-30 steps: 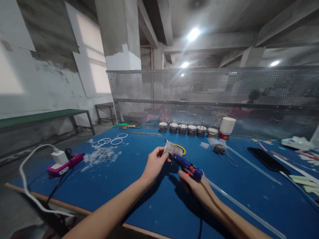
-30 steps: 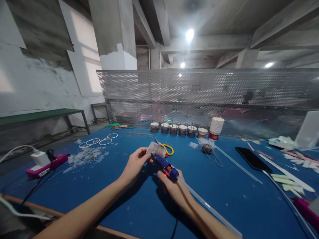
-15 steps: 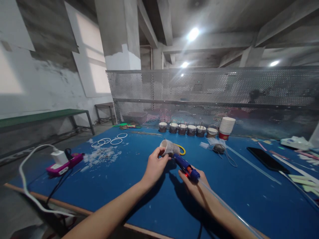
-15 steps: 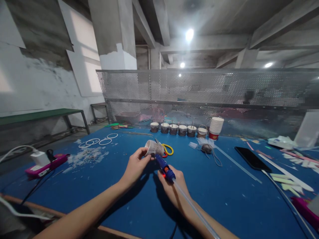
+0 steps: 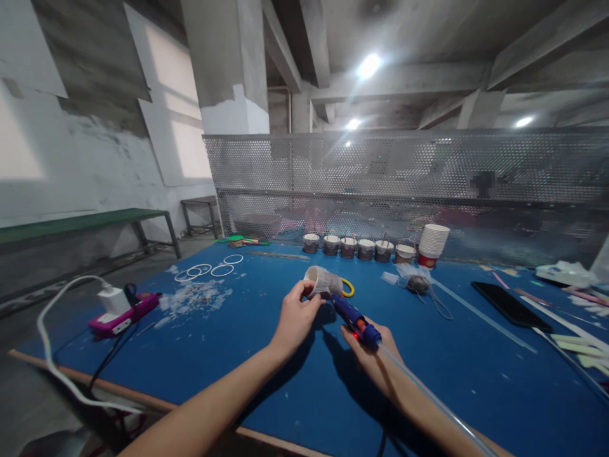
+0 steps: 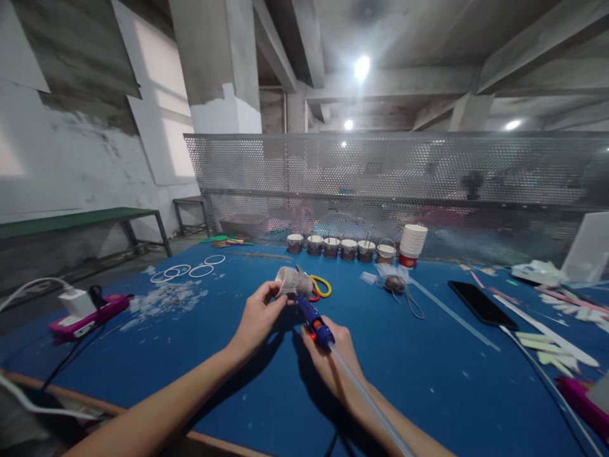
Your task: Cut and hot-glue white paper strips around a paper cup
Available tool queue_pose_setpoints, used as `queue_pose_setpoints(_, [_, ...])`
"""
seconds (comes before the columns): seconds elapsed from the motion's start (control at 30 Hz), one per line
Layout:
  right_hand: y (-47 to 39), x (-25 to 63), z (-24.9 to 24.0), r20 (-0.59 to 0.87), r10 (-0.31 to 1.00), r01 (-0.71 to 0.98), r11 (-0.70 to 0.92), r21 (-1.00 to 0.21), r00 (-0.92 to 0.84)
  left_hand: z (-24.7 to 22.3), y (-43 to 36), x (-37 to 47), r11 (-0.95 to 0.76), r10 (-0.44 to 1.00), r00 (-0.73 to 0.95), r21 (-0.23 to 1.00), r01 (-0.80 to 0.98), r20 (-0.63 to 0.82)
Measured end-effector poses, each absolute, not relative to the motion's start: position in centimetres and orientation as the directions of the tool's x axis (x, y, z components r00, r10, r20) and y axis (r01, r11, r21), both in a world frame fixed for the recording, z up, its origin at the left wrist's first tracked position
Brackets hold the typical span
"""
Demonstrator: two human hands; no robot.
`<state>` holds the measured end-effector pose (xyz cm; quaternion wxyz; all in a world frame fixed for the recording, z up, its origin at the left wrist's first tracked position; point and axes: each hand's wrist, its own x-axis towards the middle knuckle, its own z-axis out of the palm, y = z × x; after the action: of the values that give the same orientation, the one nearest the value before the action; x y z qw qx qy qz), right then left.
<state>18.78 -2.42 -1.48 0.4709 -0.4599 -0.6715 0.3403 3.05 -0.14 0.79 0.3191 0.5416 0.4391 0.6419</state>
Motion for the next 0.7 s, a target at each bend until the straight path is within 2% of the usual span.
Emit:
queue_pose_setpoints(0.17, [-2.5,18.8,-1.5,0.300,0.940,0.307,0.338,-0.890,-0.165,1.1,-0.4,3.1,-0.402,0.889,-0.196,0.911,0.097,0.413])
queue_pose_setpoints(0.47, [-2.4,18.8,-1.2,0.321,0.938,0.287,0.347,-0.893,-0.135,1.2,-0.2,3.2,-0.380,0.897,-0.243,0.925,0.010,0.371])
queue_pose_setpoints(0.7, [-3.3,18.9,-0.5,0.260,0.949,0.235,0.298,-0.925,-0.179,1.0,0.3,2.6,-0.316,0.919,-0.271,0.945,-0.079,0.285])
